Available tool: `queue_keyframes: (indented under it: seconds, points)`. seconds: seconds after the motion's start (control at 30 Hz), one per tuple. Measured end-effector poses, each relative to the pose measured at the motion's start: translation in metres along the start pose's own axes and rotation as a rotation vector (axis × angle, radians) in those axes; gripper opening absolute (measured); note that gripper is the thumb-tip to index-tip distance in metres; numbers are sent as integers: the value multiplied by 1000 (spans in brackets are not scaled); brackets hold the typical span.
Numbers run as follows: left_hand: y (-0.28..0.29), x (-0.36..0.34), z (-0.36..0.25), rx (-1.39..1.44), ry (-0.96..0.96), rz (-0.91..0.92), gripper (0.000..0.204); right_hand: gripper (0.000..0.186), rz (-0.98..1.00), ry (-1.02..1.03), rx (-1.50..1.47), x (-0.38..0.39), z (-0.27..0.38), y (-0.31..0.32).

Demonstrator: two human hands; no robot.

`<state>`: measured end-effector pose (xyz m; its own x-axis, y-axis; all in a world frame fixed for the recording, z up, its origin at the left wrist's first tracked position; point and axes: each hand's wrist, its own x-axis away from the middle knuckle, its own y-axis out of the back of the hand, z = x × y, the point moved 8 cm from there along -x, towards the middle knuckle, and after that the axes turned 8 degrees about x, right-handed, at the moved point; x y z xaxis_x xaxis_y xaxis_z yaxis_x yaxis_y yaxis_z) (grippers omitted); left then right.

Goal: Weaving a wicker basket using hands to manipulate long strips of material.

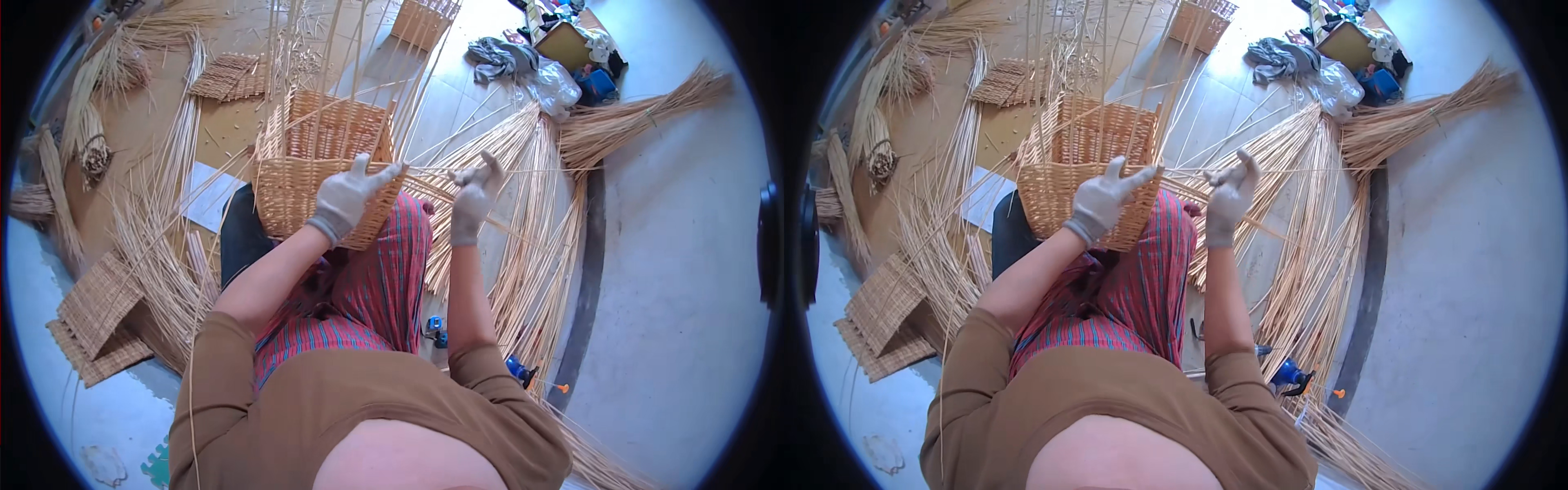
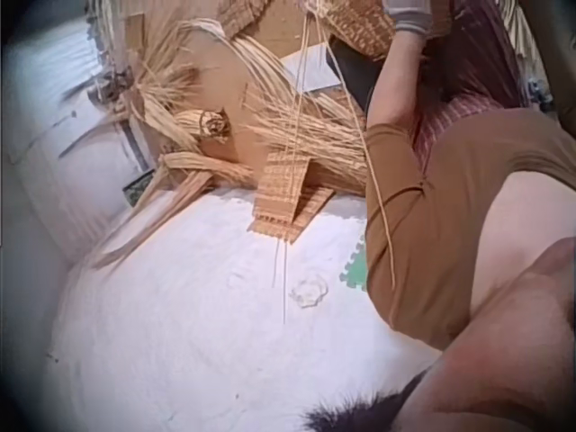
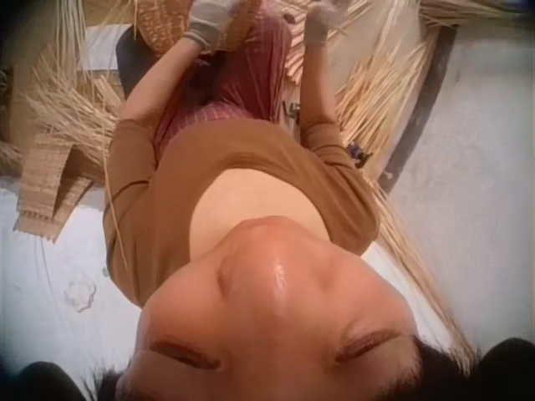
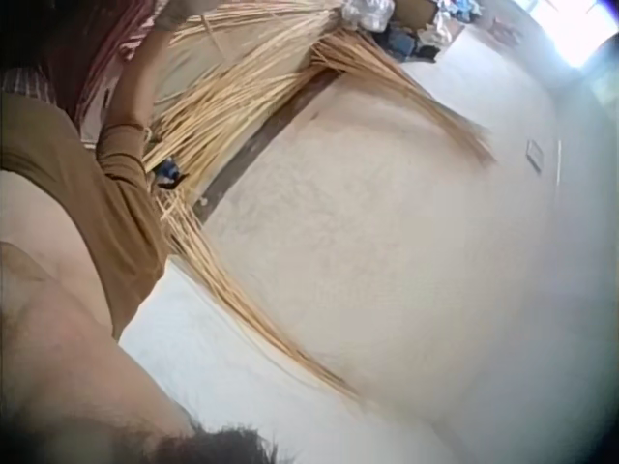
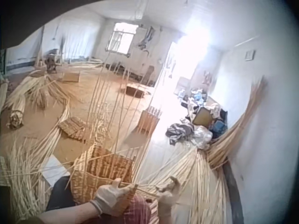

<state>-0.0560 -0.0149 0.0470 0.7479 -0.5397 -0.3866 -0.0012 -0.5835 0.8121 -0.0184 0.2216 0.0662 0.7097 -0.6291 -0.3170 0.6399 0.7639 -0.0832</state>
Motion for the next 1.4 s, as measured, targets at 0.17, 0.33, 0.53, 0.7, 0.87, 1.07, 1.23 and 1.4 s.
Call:
queue_keyframes:
  seconds: [0.17, 0.33, 0.53, 0.7, 0.87, 1.07, 1.23, 1.4]
  points:
    - [10, -4, -16, -31, 87, 93, 62, 54, 466, 213, 436, 89, 55, -77]
    - [2, 9, 17, 932, 21, -530, 35, 73, 456, 559, 520, 71, 84, -127]
    - [3, 5, 74, 1352, 532, -414, 14, 94, 405, 93, 1074, 15, 8, -82]
    - [40, -109, -32, 659, -111, -113, 34, 50, 97, 471, 1185, 34, -1, -97]
    - [40, -95, -67, 623, -134, -169, 66, 28, -3, 145, 1073, -11, -86, -64]
    - [81, 93, 62, 325, 220, -601, 20, 35, -98, 232, 784, 38, 20, -81]
    - [99, 104, 97, 56, 249, -456, 47, 70, 414, -150, 147, 91, 19, -236]
    - [82, 89, 124, 204, 402, -308, 64, 137, 429, -803, 3, 50, -77, -305]
